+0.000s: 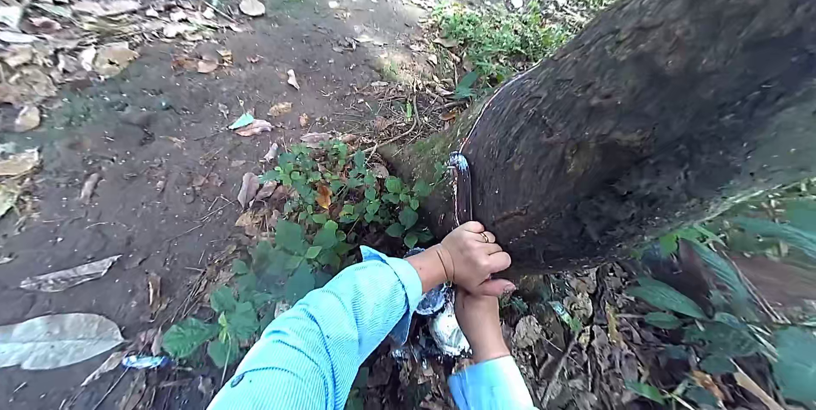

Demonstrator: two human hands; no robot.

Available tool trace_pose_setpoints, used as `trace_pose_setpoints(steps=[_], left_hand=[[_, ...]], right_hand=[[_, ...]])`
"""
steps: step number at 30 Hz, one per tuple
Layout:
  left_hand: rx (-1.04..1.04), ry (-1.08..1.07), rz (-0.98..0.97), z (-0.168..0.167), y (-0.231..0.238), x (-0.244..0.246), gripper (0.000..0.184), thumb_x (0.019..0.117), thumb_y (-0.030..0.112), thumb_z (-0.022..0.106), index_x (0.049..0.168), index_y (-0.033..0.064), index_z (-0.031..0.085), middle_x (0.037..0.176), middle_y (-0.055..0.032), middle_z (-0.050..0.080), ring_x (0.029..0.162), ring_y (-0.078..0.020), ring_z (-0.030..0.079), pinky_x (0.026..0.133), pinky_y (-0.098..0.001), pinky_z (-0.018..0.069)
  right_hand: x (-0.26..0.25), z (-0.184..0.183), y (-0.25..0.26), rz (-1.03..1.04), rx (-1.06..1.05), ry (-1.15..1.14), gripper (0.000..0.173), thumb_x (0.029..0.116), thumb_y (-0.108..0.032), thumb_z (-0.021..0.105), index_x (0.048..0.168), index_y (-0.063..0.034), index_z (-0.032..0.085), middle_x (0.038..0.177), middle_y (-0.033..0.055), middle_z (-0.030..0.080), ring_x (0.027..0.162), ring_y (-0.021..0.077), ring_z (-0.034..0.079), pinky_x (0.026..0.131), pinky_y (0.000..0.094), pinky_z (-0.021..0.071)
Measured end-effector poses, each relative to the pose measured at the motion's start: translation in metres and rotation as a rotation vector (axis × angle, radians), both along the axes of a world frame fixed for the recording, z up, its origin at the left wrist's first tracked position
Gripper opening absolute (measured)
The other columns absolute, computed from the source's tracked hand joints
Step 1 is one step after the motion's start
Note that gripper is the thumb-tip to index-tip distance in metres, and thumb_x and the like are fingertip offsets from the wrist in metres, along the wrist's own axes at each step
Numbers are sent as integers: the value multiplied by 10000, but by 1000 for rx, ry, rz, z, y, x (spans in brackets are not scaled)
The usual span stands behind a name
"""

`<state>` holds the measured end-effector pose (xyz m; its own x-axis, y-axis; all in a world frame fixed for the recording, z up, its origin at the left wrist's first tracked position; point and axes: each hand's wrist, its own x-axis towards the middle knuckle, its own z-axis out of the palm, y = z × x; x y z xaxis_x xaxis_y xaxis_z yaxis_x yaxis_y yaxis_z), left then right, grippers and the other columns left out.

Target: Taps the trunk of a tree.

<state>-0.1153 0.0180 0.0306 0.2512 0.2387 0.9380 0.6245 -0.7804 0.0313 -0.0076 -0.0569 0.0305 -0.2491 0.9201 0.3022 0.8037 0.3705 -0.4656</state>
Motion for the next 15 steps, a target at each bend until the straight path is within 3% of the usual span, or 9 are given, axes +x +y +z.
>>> trace_pose_setpoints(steps=[2,4,7,9,11,13,15], left_hand=[[-42,-5,-13,-8,-13,10,668,1010,590,298,647,117,599,543,-44,591,537,-215,589,624,-383,443],[-21,6,-16,-4,-9,8,663,1005,593,309,640,123,602,545,-41,598,537,-209,591,613,-378,437],[-13,-8,-6,-3,-3,5,647,1010,569,300,642,125,593,548,-40,594,543,-209,583,632,-374,429],[-96,15,-32,-10,-16,18,638,1003,571,332,669,114,626,582,-50,630,576,-224,624,645,-401,458],[-141,82,-75,-11,-22,24,623,990,579,389,697,106,669,621,-60,671,606,-233,666,660,-426,492],[-75,59,-50,-10,-15,24,615,996,579,368,680,128,642,595,-42,646,580,-216,635,653,-403,469],[-21,5,-6,-8,-7,19,610,1017,546,341,671,130,623,574,-40,621,571,-219,614,683,-396,463]], right_hand=[[13,-6,-11,-13,-48,-12,245,940,-42,586,1122,91,681,1043,278,712,1010,428,708,879,619,542],[13,-5,-8,-20,-47,-42,224,933,-31,590,1083,94,698,1025,286,716,980,446,715,860,630,549],[10,-1,-2,-40,-78,-72,245,951,-50,585,1119,106,673,1036,303,707,988,467,708,853,643,546],[25,-10,-11,-60,-104,-67,257,950,-56,598,1133,106,674,1049,308,706,1015,475,698,875,661,530],[36,-24,-13,-71,-45,-48,235,935,-67,613,1074,101,701,992,290,721,977,457,715,864,658,543],[35,-19,-9,-81,-64,-51,244,958,-80,594,1084,100,699,1000,292,720,985,460,710,877,661,532],[27,-7,-1,-55,-63,-113,247,954,-68,595,1097,112,685,1006,317,711,941,503,710,815,680,541]])
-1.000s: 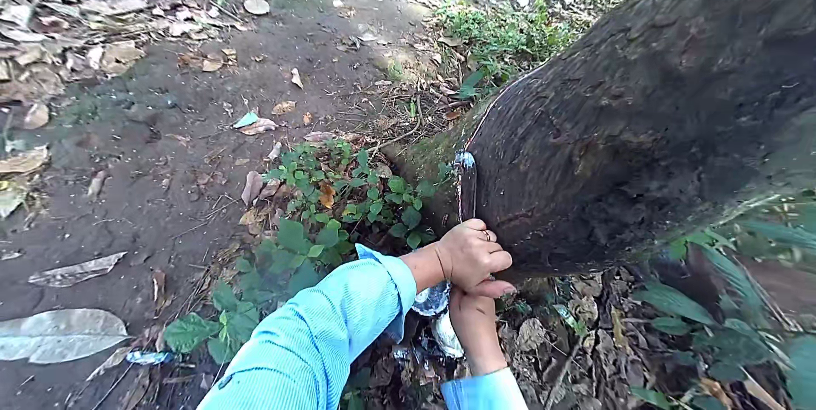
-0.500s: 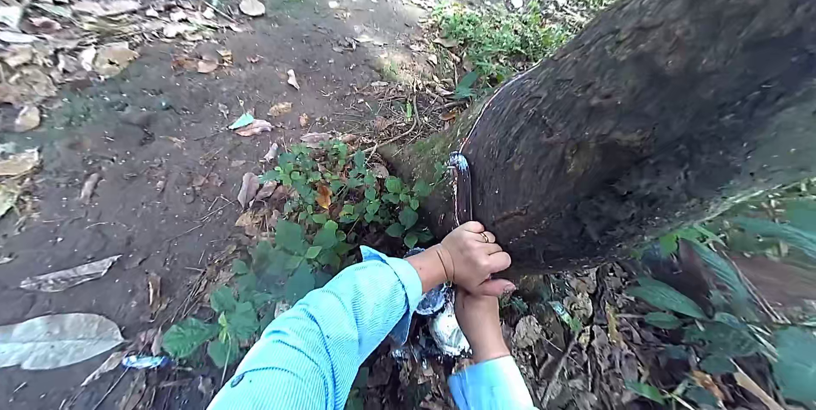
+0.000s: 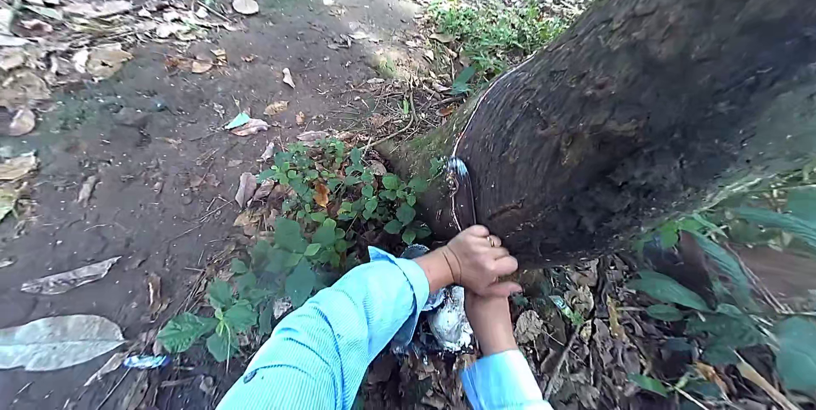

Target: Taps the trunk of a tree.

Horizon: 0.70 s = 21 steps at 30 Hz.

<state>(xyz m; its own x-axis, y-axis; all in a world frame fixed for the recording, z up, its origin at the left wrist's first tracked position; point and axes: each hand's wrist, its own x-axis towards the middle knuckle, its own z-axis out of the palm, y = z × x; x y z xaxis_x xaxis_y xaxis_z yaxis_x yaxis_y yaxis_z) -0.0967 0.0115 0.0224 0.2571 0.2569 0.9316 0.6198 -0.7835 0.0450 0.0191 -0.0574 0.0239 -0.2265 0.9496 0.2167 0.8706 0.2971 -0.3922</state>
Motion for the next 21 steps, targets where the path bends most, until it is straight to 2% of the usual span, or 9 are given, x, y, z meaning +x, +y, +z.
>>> trace_pose_setpoints(steps=[2,5,10,13,16,19,21], left_hand=[[38,-9,49,-4,3,0,578,1022,510,321,677,147,608,575,-25,608,594,-211,593,727,-370,427],[20,35,60,-4,1,-3,504,1008,459,358,687,156,601,582,-11,590,622,-204,580,758,-361,405],[-48,95,-31,2,-6,-22,376,994,367,468,788,117,660,666,-42,642,703,-235,634,782,-383,453],[-70,120,-28,-4,-7,-17,351,973,359,498,769,122,658,661,-40,648,695,-235,637,769,-391,449],[-137,142,-66,-10,-21,-8,344,955,372,548,741,127,658,668,-43,658,710,-242,663,790,-417,481],[-43,70,-95,3,-28,-11,402,983,376,474,687,143,614,587,-19,586,635,-221,591,762,-373,422],[-16,7,-94,14,-39,-9,485,1023,410,379,665,154,581,548,-8,535,592,-212,532,753,-357,384]], right_hand=[[-1,2,3,-5,-24,-26,246,956,-66,595,1110,106,682,1012,317,713,941,507,711,808,677,542],[-3,1,1,-47,-114,-30,249,969,-72,597,1118,113,670,1007,310,715,960,479,716,838,645,548],[-14,-2,-3,13,-54,66,220,943,-55,616,1069,111,688,969,291,726,927,457,730,823,626,563],[-10,-5,-5,-22,-106,45,230,967,-70,605,1096,101,685,1004,289,725,954,460,724,847,636,553],[2,-13,-18,-34,-87,51,211,934,-49,620,1040,115,701,957,310,721,910,491,723,802,663,553],[-2,0,-35,4,15,104,203,913,-64,615,997,99,701,905,266,728,860,436,739,761,609,580],[-3,12,-49,20,74,105,216,890,-103,598,942,77,705,834,234,726,781,400,744,681,574,588]])
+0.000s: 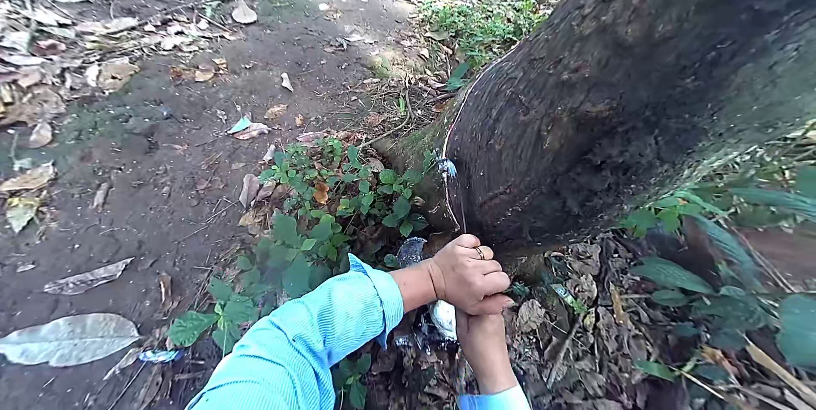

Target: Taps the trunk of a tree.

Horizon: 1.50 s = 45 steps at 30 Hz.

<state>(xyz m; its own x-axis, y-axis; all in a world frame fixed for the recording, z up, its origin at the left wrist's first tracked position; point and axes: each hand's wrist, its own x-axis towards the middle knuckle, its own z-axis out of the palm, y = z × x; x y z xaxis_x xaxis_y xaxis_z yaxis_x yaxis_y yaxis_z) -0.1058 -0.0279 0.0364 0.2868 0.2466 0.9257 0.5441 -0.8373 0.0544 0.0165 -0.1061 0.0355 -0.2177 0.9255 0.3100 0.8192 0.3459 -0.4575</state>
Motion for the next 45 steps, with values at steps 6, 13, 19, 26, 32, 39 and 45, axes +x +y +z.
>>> trace_pose_setpoints(steps=[6,13,19,26,32,39,45], left_hand=[[-107,-89,-71,-7,-10,14,562,1023,444,321,630,134,576,523,-26,550,532,-208,536,690,-379,403],[-69,-71,-88,-16,-1,18,542,1027,409,332,624,133,567,510,-23,523,524,-208,513,688,-372,390],[-51,-89,-81,-15,-3,17,544,1038,404,325,606,145,530,494,-15,489,513,-202,483,684,-361,373],[-52,-94,-96,-18,-2,15,539,1028,414,330,609,148,542,499,-16,500,524,-206,493,697,-366,373],[-21,-62,-87,-24,5,16,540,1039,396,331,607,147,539,496,-13,492,520,-203,492,680,-362,375],[-38,-74,30,-3,29,-6,529,1023,384,391,634,100,609,560,-64,608,569,-239,621,700,-425,497],[31,-56,79,44,34,-52,584,1048,405,325,635,104,607,540,-42,573,538,-196,553,691,-390,444]], right_hand=[[2,19,-23,-78,-162,-43,196,896,-87,582,954,69,685,783,204,708,732,376,724,666,571,567],[9,-3,-13,-54,-56,-32,213,886,-97,573,962,64,689,800,208,718,755,374,738,658,552,579],[9,2,-15,-24,-64,-28,198,871,-92,575,914,58,698,769,200,715,720,365,734,636,536,577],[5,-2,-15,-47,-53,-28,194,864,-95,571,922,49,686,757,184,708,703,345,730,612,510,576],[6,-12,-7,-57,-14,-50,205,877,-109,568,920,54,685,763,193,712,708,353,735,613,511,580],[-12,4,33,-16,-62,-65,207,926,-67,622,1022,105,688,887,269,718,789,447,727,691,613,574],[-51,53,40,131,-53,56,169,923,-50,627,995,80,708,923,242,730,853,399,737,765,581,585]])
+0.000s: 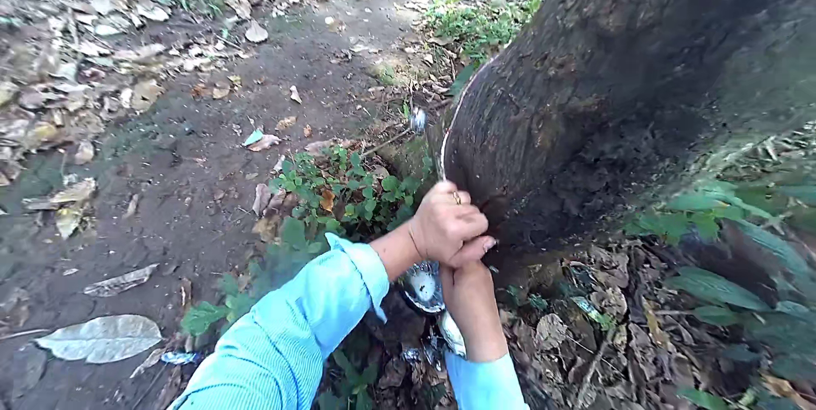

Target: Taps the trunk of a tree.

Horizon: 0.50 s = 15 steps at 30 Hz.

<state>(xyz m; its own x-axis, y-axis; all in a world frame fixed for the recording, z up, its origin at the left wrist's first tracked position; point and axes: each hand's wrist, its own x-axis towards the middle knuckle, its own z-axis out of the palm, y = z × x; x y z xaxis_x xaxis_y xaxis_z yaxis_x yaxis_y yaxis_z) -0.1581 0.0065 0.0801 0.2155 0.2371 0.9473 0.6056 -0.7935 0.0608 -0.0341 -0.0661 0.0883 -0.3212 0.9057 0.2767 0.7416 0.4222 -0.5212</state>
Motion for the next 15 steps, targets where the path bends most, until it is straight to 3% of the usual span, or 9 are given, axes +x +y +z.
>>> trace_pose_setpoints(steps=[5,15], left_hand=[[-100,2,-91,-36,-39,14,580,1050,419,312,635,118,583,525,-39,552,535,-207,532,696,-372,417],[-127,-59,-187,-38,-34,65,535,1023,387,348,606,128,560,496,-25,521,498,-197,493,654,-367,378]], right_hand=[[10,-25,-50,-97,-180,-39,196,922,-77,622,1014,75,704,892,237,729,830,405,736,749,601,578],[55,-25,-54,-168,-126,-100,187,908,-92,591,960,57,691,793,195,714,748,363,729,677,559,575]])
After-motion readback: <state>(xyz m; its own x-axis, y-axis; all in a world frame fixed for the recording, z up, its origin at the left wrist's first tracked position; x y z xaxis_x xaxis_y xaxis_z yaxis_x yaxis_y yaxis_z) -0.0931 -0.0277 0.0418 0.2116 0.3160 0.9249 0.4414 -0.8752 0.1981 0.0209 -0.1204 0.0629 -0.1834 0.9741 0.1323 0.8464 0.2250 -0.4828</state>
